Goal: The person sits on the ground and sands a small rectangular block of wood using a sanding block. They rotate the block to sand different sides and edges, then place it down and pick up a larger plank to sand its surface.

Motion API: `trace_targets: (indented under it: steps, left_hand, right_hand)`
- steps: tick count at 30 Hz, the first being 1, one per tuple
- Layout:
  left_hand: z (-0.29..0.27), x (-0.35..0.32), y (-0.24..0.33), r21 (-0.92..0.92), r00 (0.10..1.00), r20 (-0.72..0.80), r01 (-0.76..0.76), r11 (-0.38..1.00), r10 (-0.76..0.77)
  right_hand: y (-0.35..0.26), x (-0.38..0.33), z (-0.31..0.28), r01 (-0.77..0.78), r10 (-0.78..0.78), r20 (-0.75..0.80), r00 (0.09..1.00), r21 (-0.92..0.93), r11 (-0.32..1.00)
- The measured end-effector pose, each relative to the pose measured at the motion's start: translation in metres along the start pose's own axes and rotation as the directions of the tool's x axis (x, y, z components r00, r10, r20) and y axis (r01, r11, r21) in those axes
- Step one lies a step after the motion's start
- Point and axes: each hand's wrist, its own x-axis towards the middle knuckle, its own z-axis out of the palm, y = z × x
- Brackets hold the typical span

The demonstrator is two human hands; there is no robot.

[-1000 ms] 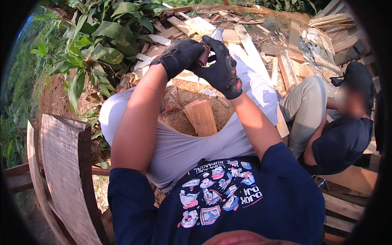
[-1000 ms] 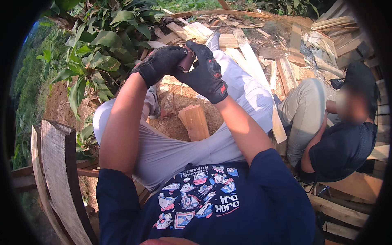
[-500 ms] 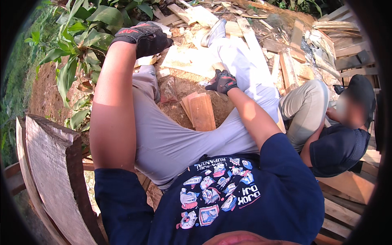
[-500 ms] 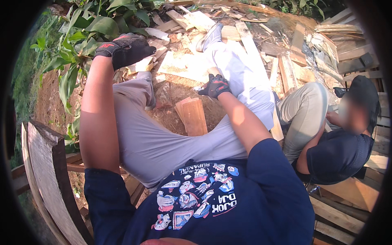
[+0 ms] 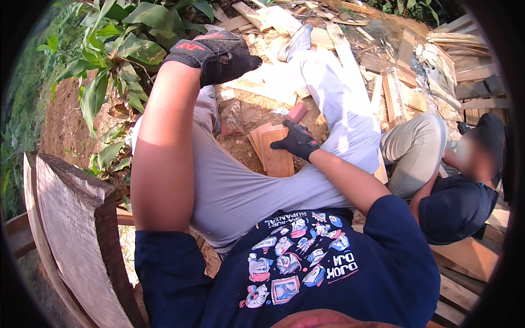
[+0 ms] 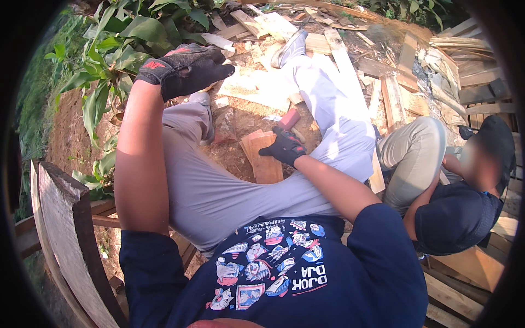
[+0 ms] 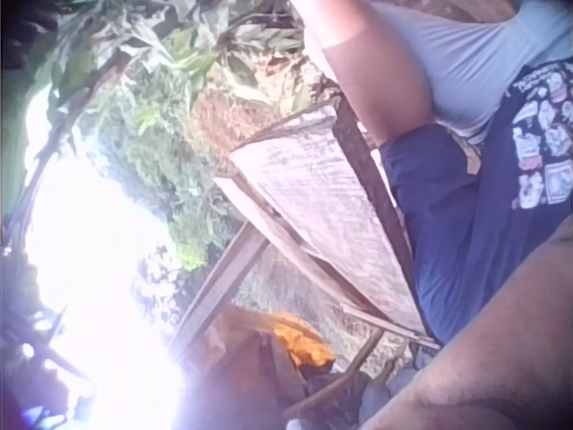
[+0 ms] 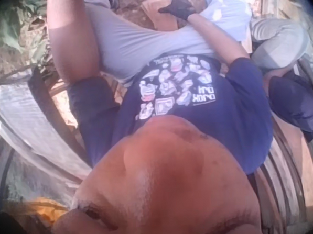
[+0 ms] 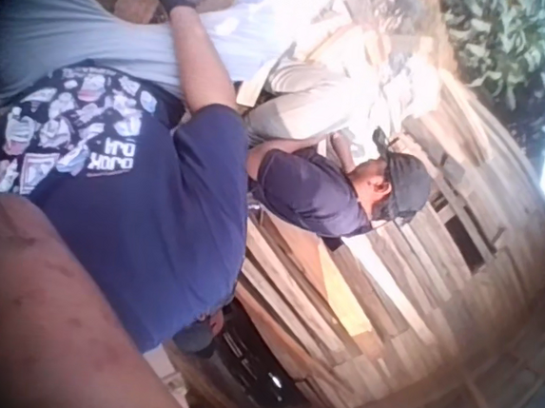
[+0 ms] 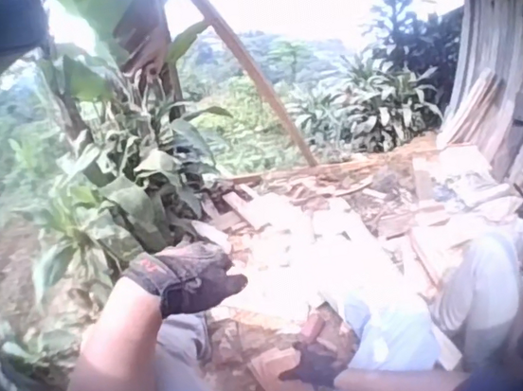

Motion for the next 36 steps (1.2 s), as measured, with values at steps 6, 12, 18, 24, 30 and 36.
trace_targets:
  steps: [6,12,18,24,30,36]
  left_hand:
    - [-0.006,-0.009,0.003,-0.043,0.998,0.007,0.066,0.997,-0.065]
    - [0.0,-0.006,0.027,0.042,0.978,0.205,0.017,0.999,-0.025]
    - [0.093,0.027,0.081,0.167,0.929,0.347,-0.201,0.965,0.133]
    - [0.141,0.043,0.091,0.211,0.9,0.371,-0.322,0.923,0.229]
    - [0.055,0.04,0.082,0.27,0.941,0.338,-0.116,0.956,0.018]
    - [0.019,0.035,0.065,0.319,0.993,0.118,-0.024,0.947,-0.015]
  right_hand:
    - [-0.019,-0.02,-0.052,-0.011,-0.017,0.182,0.983,0.148,0.989]
    - [-0.054,-0.062,-0.088,0.402,-0.402,-0.24,0.884,-0.05,0.914]
    - [-0.017,-0.031,-0.073,0.488,-0.445,-0.238,0.864,0.174,0.855]
    - [0.001,-0.035,-0.073,0.462,-0.456,-0.079,0.887,0.102,0.881]
    - [0.029,0.008,-0.065,0.006,0.047,0.408,0.912,-0.129,0.992]
    - [0.01,0.081,0.032,-0.136,0.06,0.403,0.913,0.162,0.977]
